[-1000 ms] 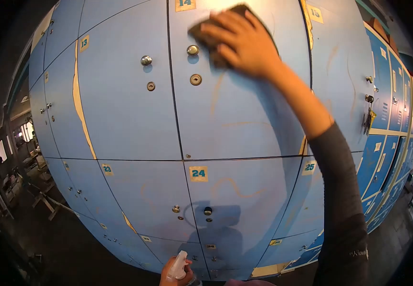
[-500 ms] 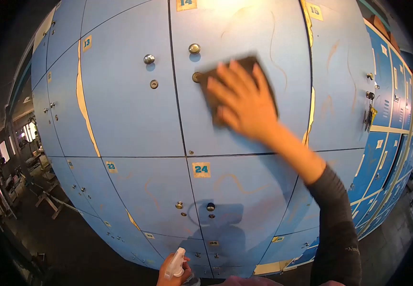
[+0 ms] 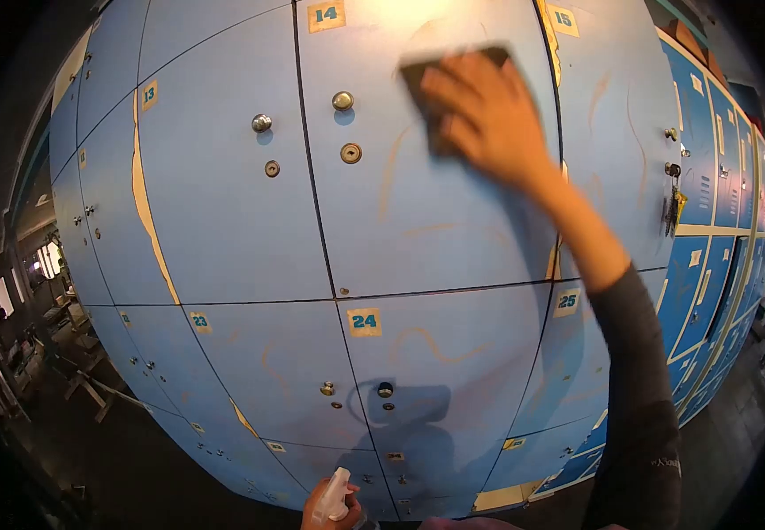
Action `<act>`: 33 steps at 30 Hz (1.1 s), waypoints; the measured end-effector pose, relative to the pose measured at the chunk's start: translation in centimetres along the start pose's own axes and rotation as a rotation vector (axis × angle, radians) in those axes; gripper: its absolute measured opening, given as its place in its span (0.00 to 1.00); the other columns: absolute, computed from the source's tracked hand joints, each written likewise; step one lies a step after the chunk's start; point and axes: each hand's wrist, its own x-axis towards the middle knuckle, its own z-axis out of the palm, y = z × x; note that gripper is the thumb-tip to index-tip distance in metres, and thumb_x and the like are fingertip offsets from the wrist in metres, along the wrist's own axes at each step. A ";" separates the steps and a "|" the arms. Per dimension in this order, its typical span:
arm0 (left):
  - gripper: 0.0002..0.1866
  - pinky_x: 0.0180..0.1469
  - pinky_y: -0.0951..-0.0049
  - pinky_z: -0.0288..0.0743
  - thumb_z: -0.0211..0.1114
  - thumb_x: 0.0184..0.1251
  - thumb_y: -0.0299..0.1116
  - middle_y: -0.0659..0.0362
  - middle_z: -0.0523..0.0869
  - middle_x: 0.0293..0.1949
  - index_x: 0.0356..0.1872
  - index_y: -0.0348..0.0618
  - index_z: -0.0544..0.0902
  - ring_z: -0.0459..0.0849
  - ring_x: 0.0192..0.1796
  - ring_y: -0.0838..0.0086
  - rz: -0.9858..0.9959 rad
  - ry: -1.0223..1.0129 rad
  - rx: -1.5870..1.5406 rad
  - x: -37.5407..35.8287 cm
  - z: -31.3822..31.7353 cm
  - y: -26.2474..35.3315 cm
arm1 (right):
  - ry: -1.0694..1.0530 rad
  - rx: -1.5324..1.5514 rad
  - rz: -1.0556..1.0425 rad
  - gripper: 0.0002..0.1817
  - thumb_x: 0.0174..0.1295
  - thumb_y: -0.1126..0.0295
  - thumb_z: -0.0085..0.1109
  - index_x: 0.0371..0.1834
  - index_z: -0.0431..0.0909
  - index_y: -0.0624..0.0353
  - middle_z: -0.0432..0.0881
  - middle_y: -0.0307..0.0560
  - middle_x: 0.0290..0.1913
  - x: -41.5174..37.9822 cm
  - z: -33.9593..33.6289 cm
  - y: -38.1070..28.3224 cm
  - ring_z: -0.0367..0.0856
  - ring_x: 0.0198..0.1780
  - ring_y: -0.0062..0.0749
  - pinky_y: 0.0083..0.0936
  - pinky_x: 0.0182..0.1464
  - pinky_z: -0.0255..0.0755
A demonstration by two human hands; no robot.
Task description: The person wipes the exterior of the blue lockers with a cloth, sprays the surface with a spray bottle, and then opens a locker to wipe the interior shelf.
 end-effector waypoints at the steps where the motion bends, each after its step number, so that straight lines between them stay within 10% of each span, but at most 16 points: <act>1: 0.16 0.25 0.82 0.58 0.64 0.73 0.46 0.70 0.68 0.25 0.49 0.44 0.79 0.64 0.23 0.86 0.127 -0.021 0.025 -0.9 0.5 -0.3 | 0.060 -0.095 0.062 0.29 0.64 0.56 0.56 0.71 0.71 0.37 0.67 0.42 0.75 2.4 0.5 2.5 0.61 0.76 0.42 0.55 0.74 0.52; 3: 0.14 0.27 0.82 0.60 0.65 0.72 0.42 0.70 0.68 0.26 0.48 0.45 0.79 0.65 0.25 0.85 0.225 -0.021 0.095 -1.2 0.6 -0.6 | 0.084 -0.133 0.222 0.27 0.68 0.52 0.49 0.67 0.73 0.51 0.68 0.54 0.73 6.3 0.6 6.1 0.61 0.75 0.48 0.51 0.76 0.47; 10: 0.12 0.29 0.80 0.64 0.64 0.71 0.36 0.69 0.70 0.27 0.51 0.44 0.79 0.68 0.27 0.83 -0.062 0.076 0.042 -0.2 0.4 0.0 | 0.138 -0.206 0.200 0.29 0.68 0.51 0.50 0.69 0.72 0.54 0.68 0.56 0.72 5.2 0.5 5.0 0.61 0.75 0.47 0.48 0.76 0.47; 11: 0.12 0.29 0.79 0.64 0.64 0.71 0.36 0.69 0.71 0.27 0.50 0.44 0.79 0.68 0.27 0.83 -0.165 0.140 0.015 -0.4 0.8 0.6 | 0.119 -0.213 0.191 0.29 0.68 0.50 0.52 0.73 0.68 0.36 0.64 0.42 0.76 3.0 1.0 4.4 0.58 0.78 0.41 0.54 0.76 0.45; 14: 0.11 0.26 0.79 0.62 0.62 0.73 0.40 0.68 0.71 0.26 0.48 0.46 0.80 0.68 0.23 0.81 0.287 0.008 0.140 0.9 -0.5 -2.9 | -0.035 -0.046 0.191 0.33 0.64 0.51 0.56 0.74 0.67 0.38 0.60 0.46 0.78 -4.9 -2.5 -1.4 0.55 0.79 0.47 0.58 0.76 0.42; 22: 0.20 0.22 0.82 0.55 0.58 0.75 0.48 0.71 0.67 0.22 0.54 0.43 0.78 0.61 0.20 0.86 0.214 0.002 0.201 -1.1 -0.1 -0.7 | -0.495 0.105 -0.122 0.37 0.58 0.49 0.59 0.74 0.67 0.31 0.59 0.38 0.80 -21.8 -7.6 -10.4 0.55 0.80 0.39 0.55 0.77 0.43; 26: 0.17 0.23 0.81 0.56 0.58 0.76 0.47 0.70 0.68 0.22 0.50 0.43 0.79 0.62 0.20 0.85 0.352 0.001 0.215 -0.9 0.5 -0.8 | -0.529 0.004 -0.072 0.39 0.55 0.54 0.62 0.75 0.66 0.33 0.58 0.39 0.80 -13.1 -7.0 -4.7 0.55 0.80 0.39 0.54 0.77 0.45; 29: 0.17 0.23 0.81 0.59 0.58 0.76 0.46 0.69 0.71 0.24 0.52 0.43 0.77 0.65 0.21 0.83 0.002 0.155 0.273 2.0 0.3 -0.9 | -0.061 -0.100 0.064 0.31 0.64 0.56 0.56 0.73 0.68 0.39 0.66 0.43 0.75 -4.1 -3.3 2.2 0.60 0.77 0.42 0.51 0.77 0.48; 32: 0.17 0.24 0.79 0.64 0.58 0.75 0.48 0.68 0.71 0.23 0.49 0.44 0.79 0.68 0.22 0.80 0.352 -0.010 0.376 4.8 -1.7 -5.0 | 0.045 -0.175 0.084 0.30 0.70 0.54 0.52 0.76 0.65 0.39 0.64 0.46 0.77 4.4 -0.2 8.3 0.59 0.78 0.44 0.50 0.77 0.47; 33: 0.16 0.25 0.78 0.67 0.60 0.74 0.49 0.67 0.70 0.21 0.38 0.46 0.79 0.69 0.22 0.80 0.318 0.081 0.284 3.2 0.6 -3.3 | 0.094 -0.151 0.167 0.29 0.69 0.52 0.48 0.69 0.71 0.55 0.69 0.57 0.71 6.9 -0.1 8.5 0.63 0.74 0.48 0.45 0.76 0.48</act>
